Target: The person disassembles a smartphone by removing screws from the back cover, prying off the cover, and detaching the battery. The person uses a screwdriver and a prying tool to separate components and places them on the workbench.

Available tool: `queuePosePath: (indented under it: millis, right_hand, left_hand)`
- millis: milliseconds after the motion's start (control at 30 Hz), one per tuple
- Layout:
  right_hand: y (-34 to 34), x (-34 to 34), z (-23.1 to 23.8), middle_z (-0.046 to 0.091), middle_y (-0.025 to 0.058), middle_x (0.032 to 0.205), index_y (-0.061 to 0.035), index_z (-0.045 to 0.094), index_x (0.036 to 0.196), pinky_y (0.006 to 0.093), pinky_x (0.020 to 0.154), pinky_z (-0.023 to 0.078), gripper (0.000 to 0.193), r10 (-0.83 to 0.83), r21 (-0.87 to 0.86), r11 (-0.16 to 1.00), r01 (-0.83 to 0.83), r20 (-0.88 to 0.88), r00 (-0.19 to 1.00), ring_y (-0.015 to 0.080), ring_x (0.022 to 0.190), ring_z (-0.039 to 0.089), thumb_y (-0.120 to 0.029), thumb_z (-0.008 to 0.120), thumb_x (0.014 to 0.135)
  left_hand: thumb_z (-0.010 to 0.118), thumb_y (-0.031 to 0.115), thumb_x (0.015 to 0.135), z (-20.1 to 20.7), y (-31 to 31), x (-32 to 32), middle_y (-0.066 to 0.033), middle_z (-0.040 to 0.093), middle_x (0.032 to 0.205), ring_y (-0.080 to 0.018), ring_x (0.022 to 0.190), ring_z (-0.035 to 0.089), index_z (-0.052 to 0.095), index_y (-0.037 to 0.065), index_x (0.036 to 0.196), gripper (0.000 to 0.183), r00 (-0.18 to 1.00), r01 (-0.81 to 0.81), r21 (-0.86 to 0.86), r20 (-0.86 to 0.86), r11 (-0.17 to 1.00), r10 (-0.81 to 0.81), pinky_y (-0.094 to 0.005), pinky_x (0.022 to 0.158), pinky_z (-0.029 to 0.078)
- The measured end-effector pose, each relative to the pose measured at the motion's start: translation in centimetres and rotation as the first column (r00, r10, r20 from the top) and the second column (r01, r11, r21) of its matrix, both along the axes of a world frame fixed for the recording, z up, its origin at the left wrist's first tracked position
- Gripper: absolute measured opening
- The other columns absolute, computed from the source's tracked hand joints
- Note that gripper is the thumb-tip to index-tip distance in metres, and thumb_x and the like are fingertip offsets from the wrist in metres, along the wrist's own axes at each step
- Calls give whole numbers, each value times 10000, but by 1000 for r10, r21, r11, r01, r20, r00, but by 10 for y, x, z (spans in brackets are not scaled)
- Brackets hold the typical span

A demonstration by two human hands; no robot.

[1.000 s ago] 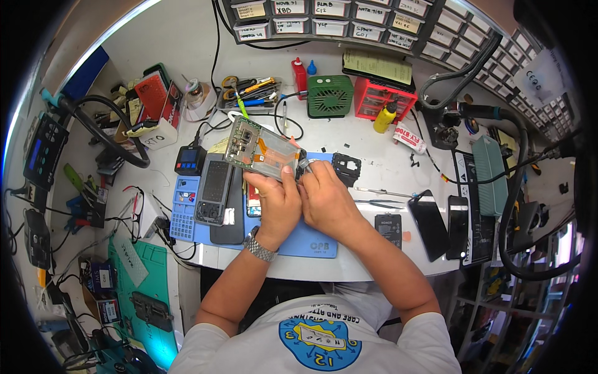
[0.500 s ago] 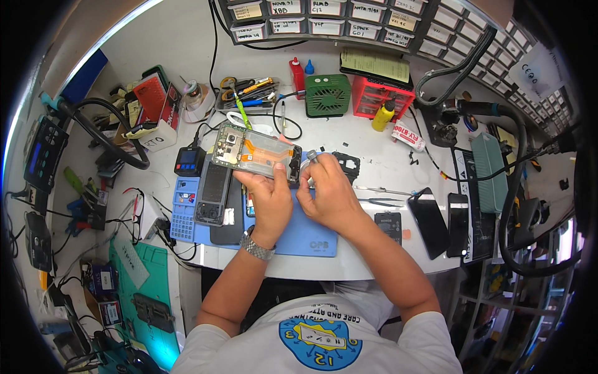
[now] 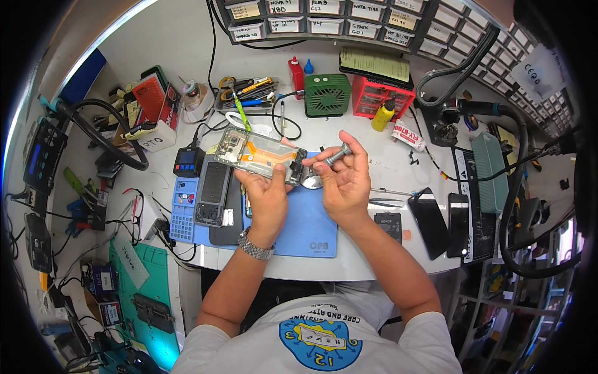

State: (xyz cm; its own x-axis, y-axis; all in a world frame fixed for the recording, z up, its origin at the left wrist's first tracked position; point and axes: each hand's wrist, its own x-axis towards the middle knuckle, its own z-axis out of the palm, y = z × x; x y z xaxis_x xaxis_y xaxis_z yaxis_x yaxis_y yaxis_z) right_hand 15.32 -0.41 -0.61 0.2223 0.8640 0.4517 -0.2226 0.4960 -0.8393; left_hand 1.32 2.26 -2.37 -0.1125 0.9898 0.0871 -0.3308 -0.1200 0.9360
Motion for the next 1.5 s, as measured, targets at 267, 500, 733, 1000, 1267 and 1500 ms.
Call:
queuePosePath:
  millis: [267,500,733,1000,1267,1500]
  right_hand:
    - [0,0,-1,627,158,1181,17,311,1568,345,1012,603,618,7,-6,1000,-7,36,999,258,1124,737,113,626,1044]
    - [-2,14,8,646,157,1225,35,508,1495,350,978,608,549,-230,254,960,117,480,847,245,1094,737,109,706,988]
    - [-4,12,16,645,163,1216,2,607,1457,345,934,597,565,-177,233,969,75,456,872,233,1064,709,94,770,923]
    - [0,13,6,638,170,1217,-24,562,1502,335,893,618,643,-186,266,962,56,494,849,235,1062,706,63,795,910]
    - [1,10,5,568,171,1239,-90,448,1590,309,844,646,867,-193,249,966,62,545,816,220,1044,689,114,828,838]
    - [0,3,-4,521,152,1264,-100,304,1650,316,881,647,927,-45,98,995,-3,488,871,223,1094,710,219,692,872]
  left_hand:
    - [603,6,1077,3,-1,-3,-194,604,1398,-177,1181,714,232,36,1432,514,999,34,17,-36,999,-33,-215,749,647]
    - [594,13,1084,8,-3,2,-201,604,1399,-181,1174,719,223,35,1431,508,1000,21,29,0,999,-21,-219,741,653]
    - [590,12,1085,9,-4,-2,-202,599,1388,-177,1142,730,215,44,1429,510,997,30,16,-71,999,-29,-220,743,654]
    - [592,6,1080,4,-2,-2,-187,574,1409,-161,1162,701,209,65,1444,531,999,25,8,-43,1000,-24,-212,728,640]
    - [577,-13,1077,9,-4,0,-206,511,1477,-192,1252,660,179,85,1490,582,998,65,-10,25,998,-64,-240,771,650]
    - [598,-30,1071,6,-3,4,-170,528,1456,-164,1192,682,241,78,1496,565,998,14,45,67,999,-17,-259,786,665]
